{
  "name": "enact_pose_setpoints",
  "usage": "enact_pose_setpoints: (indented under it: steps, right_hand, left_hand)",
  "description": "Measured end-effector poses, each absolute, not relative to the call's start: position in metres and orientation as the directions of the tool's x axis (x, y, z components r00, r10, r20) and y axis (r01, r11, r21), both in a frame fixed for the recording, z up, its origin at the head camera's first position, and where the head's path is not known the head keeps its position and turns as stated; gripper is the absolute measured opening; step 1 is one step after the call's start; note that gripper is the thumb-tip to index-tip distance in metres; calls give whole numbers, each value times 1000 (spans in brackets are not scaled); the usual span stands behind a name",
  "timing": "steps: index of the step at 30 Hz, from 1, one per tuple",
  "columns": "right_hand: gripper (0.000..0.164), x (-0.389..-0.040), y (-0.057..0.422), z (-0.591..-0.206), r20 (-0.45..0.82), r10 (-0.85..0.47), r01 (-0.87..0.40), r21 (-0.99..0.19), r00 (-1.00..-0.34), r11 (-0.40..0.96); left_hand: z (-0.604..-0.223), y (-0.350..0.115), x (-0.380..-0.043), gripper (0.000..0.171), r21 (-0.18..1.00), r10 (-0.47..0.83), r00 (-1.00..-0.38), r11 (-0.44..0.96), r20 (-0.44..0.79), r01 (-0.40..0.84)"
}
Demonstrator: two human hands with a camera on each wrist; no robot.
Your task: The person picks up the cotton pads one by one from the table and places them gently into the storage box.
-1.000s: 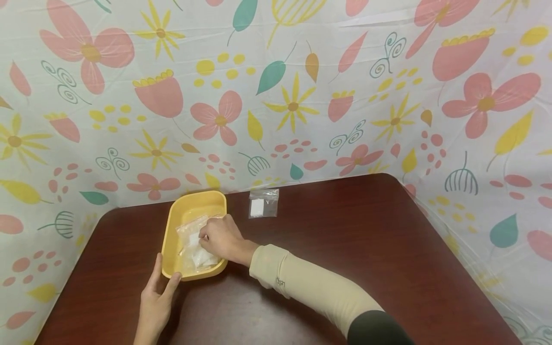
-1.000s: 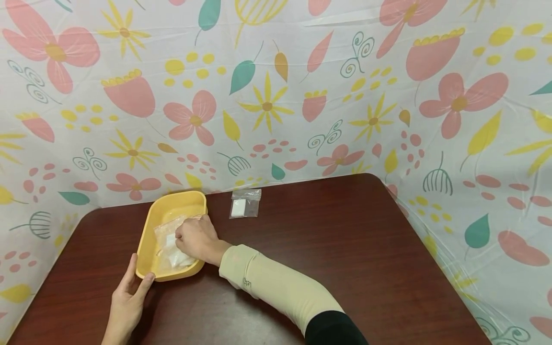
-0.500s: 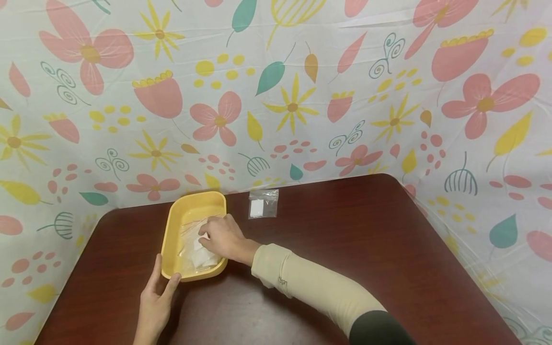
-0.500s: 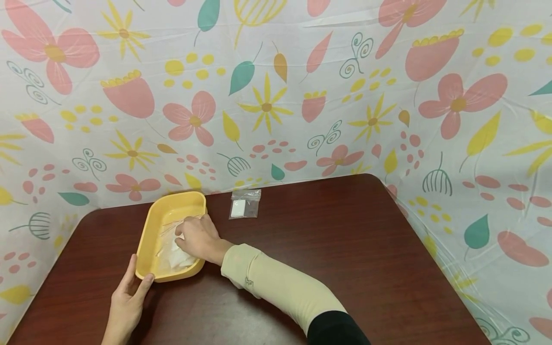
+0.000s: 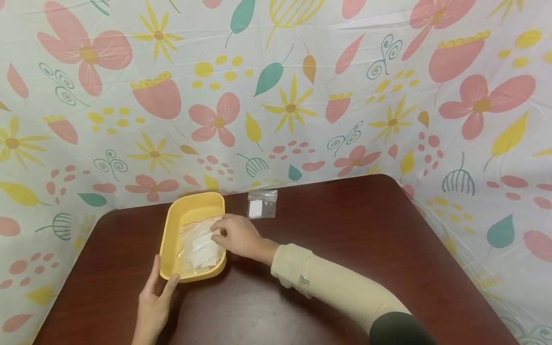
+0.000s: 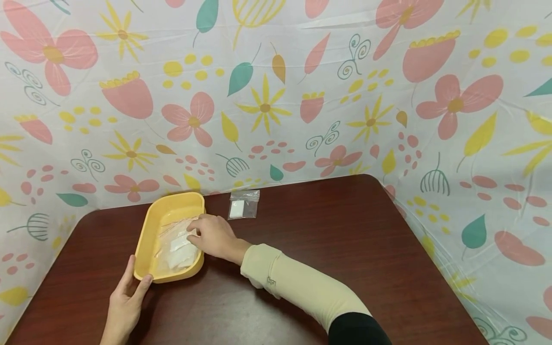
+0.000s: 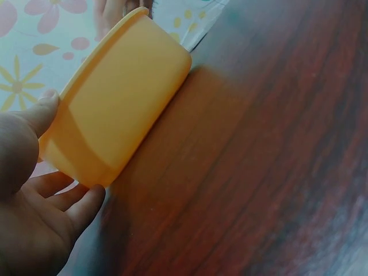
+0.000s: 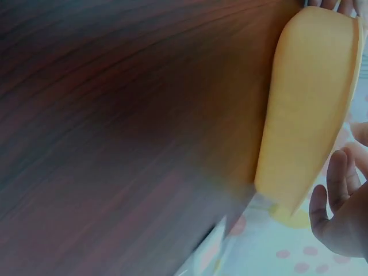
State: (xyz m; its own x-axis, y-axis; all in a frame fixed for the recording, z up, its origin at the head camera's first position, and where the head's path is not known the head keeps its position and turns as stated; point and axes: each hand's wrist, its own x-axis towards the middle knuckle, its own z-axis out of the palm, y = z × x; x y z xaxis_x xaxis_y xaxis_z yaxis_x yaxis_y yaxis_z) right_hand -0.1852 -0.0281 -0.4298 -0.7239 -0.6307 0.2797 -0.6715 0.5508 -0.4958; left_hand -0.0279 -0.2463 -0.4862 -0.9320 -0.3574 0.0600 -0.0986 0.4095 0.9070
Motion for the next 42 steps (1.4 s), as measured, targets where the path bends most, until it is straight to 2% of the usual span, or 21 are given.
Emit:
enact_pose_setpoints:
  steps: [11, 22, 42]
  right_hand:
    - [28, -201, 32, -447, 249, -578, -599, -575, -777, 557]
    - [29, -211, 88, -463, 238, -506, -527, -635, -829, 565]
    - [28, -233, 112, -469, 220, -412, -444, -669, -884, 596]
  left_hand:
    - [-487, -247, -27, 74, 901, -348, -934, 426, 85, -76]
    - [-487, -247, -26, 73, 902, -360, -929, 425, 88, -79]
    - [-487, -245, -26, 73, 909, -354, -932, 409, 78, -79]
